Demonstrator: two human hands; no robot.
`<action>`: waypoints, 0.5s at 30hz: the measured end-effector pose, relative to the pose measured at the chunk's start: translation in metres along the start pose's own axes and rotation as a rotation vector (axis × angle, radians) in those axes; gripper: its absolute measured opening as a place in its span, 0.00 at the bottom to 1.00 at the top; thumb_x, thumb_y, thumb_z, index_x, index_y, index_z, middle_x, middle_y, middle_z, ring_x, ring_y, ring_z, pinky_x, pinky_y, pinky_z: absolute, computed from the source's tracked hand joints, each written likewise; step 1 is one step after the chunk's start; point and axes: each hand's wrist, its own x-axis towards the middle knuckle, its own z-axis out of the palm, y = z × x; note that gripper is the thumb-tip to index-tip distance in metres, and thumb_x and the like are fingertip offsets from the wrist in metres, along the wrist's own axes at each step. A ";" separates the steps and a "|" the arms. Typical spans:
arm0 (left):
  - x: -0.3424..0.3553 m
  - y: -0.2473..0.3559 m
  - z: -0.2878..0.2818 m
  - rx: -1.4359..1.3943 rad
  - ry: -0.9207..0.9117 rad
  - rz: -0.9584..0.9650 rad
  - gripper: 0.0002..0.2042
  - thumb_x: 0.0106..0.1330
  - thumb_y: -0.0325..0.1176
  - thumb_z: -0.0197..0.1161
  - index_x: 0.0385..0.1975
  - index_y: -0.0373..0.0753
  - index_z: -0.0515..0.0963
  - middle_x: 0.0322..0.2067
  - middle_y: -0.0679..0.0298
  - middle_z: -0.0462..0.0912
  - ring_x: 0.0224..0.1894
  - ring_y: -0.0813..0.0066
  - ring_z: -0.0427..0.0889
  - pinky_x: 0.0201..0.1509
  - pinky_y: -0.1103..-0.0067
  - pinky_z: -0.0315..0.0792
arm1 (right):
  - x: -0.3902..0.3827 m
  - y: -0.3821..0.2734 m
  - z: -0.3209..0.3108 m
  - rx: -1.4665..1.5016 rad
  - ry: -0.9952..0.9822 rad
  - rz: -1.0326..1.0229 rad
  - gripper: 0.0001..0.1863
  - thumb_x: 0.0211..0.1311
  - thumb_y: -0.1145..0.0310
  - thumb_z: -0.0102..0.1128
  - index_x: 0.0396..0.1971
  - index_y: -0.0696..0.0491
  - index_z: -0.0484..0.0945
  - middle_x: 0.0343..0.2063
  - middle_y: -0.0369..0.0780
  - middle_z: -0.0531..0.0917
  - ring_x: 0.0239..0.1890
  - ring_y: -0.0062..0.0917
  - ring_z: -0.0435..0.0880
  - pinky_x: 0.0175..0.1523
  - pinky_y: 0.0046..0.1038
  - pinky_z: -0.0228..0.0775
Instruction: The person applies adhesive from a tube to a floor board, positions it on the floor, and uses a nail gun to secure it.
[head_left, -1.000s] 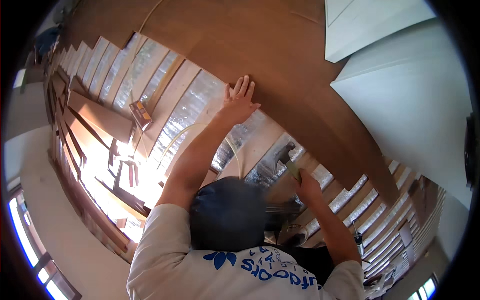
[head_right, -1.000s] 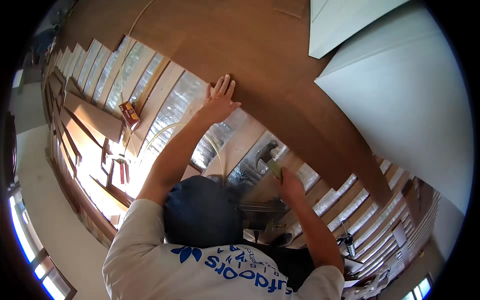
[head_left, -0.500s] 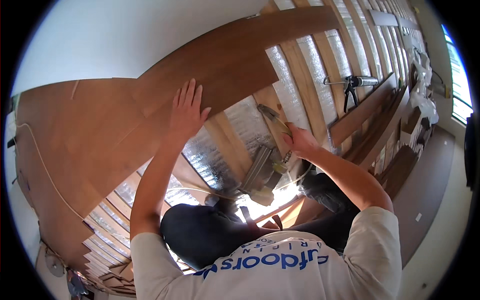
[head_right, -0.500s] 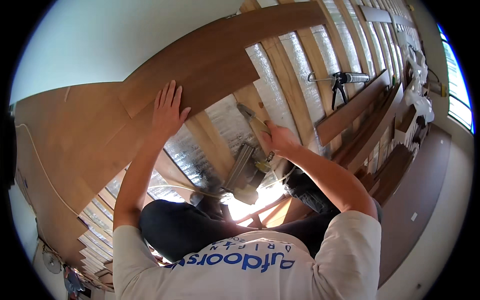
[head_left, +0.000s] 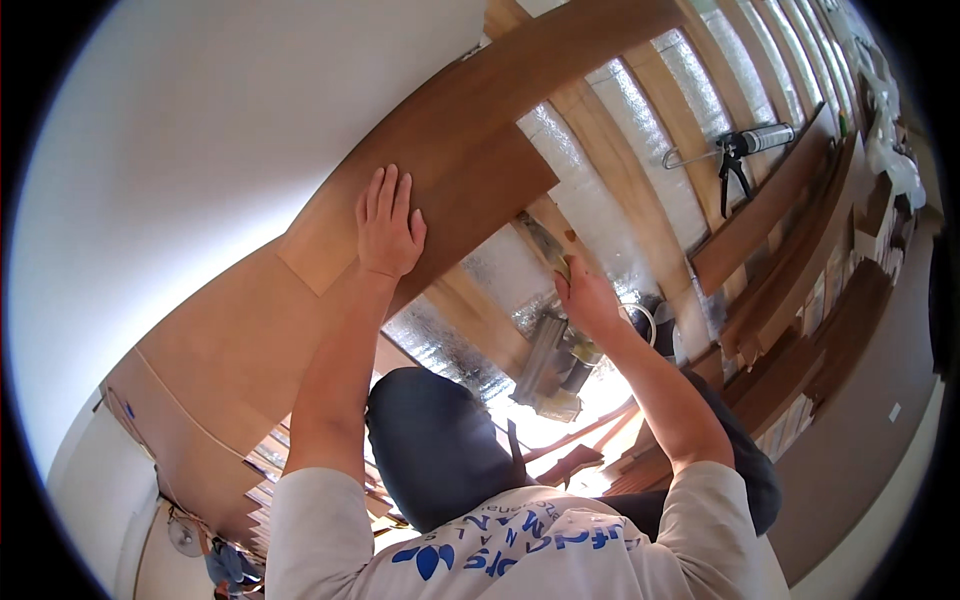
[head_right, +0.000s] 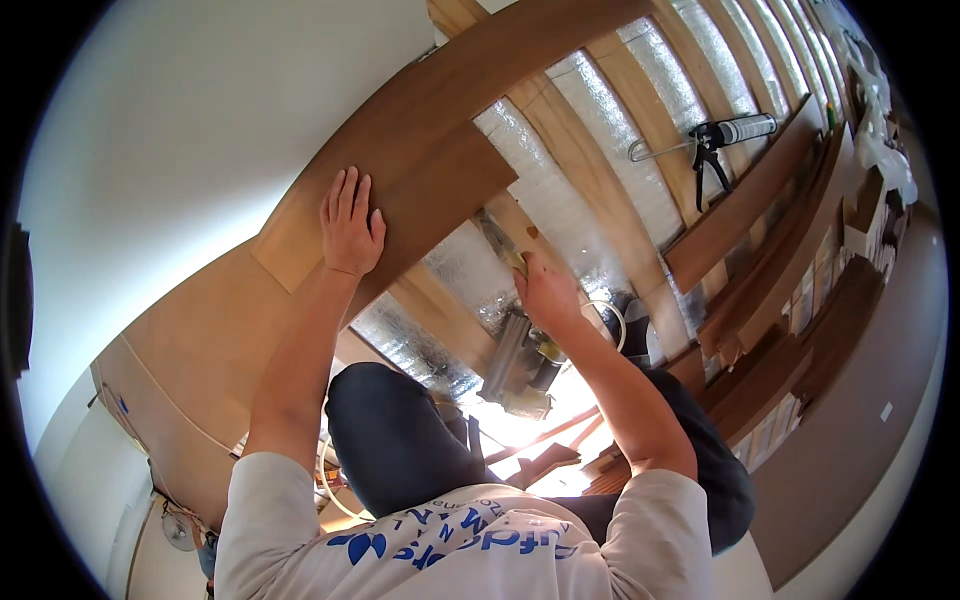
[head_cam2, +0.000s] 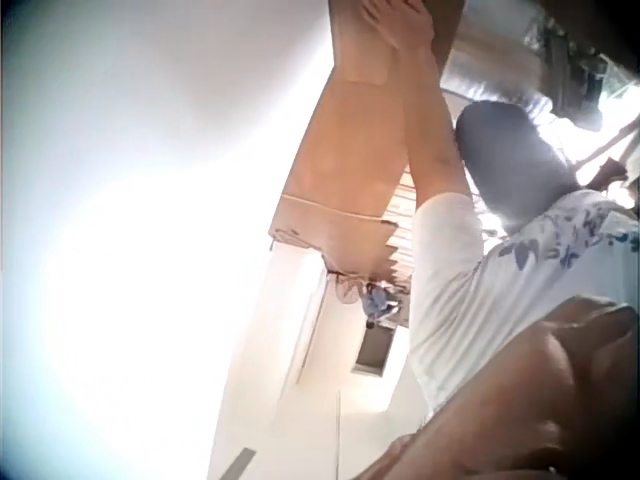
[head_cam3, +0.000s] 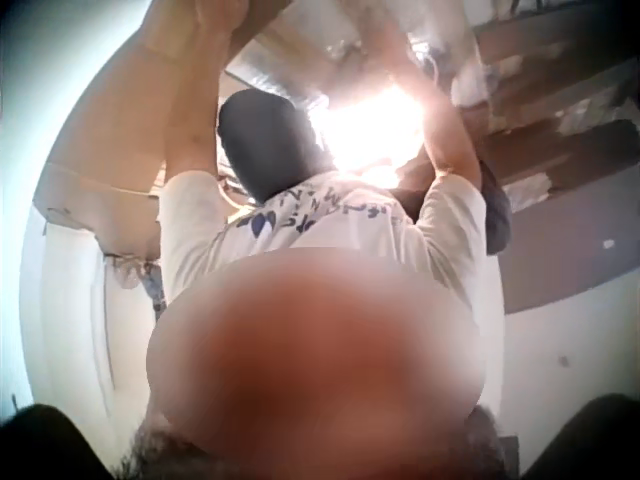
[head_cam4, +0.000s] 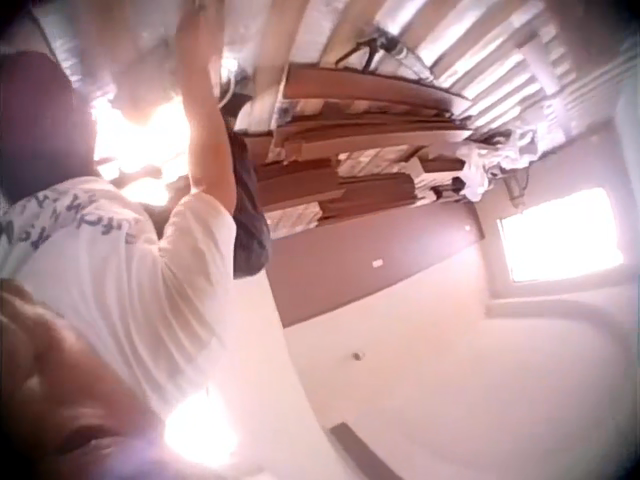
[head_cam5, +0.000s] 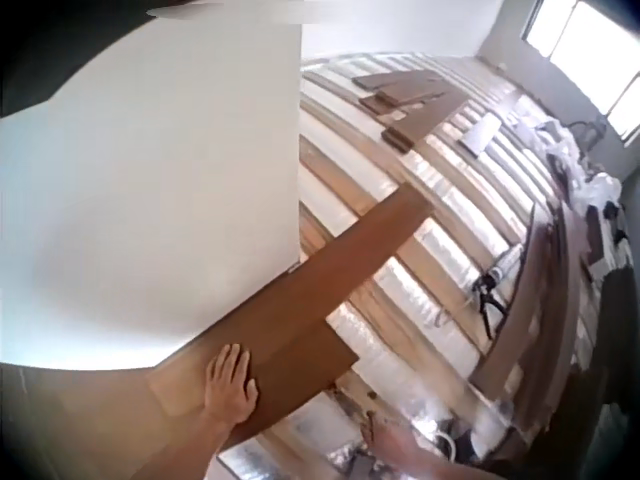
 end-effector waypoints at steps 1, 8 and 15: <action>0.001 0.001 0.002 -0.001 -0.004 0.014 0.28 0.67 0.37 0.57 0.68 0.36 0.69 0.71 0.51 0.65 0.74 0.51 0.61 0.75 0.55 0.58 | 0.001 0.007 -0.001 0.047 0.093 -0.063 0.19 0.72 0.57 0.58 0.54 0.52 0.74 0.34 0.53 0.86 0.38 0.55 0.85 0.43 0.50 0.76; 0.002 -0.001 0.000 -0.023 0.019 -0.027 0.28 0.65 0.34 0.56 0.67 0.37 0.70 0.72 0.53 0.65 0.74 0.50 0.62 0.76 0.56 0.57 | 0.031 0.043 -0.067 0.559 0.234 0.201 0.19 0.74 0.58 0.59 0.54 0.56 0.75 0.23 0.43 0.84 0.25 0.30 0.85 0.34 0.34 0.76; -0.003 -0.006 0.004 -0.034 0.040 -0.023 0.28 0.66 0.32 0.54 0.69 0.39 0.69 0.73 0.55 0.63 0.75 0.51 0.61 0.77 0.57 0.55 | 0.123 -0.002 -0.120 -0.018 0.054 0.040 0.26 0.68 0.51 0.63 0.55 0.55 0.76 0.39 0.57 0.86 0.46 0.54 0.84 0.50 0.48 0.74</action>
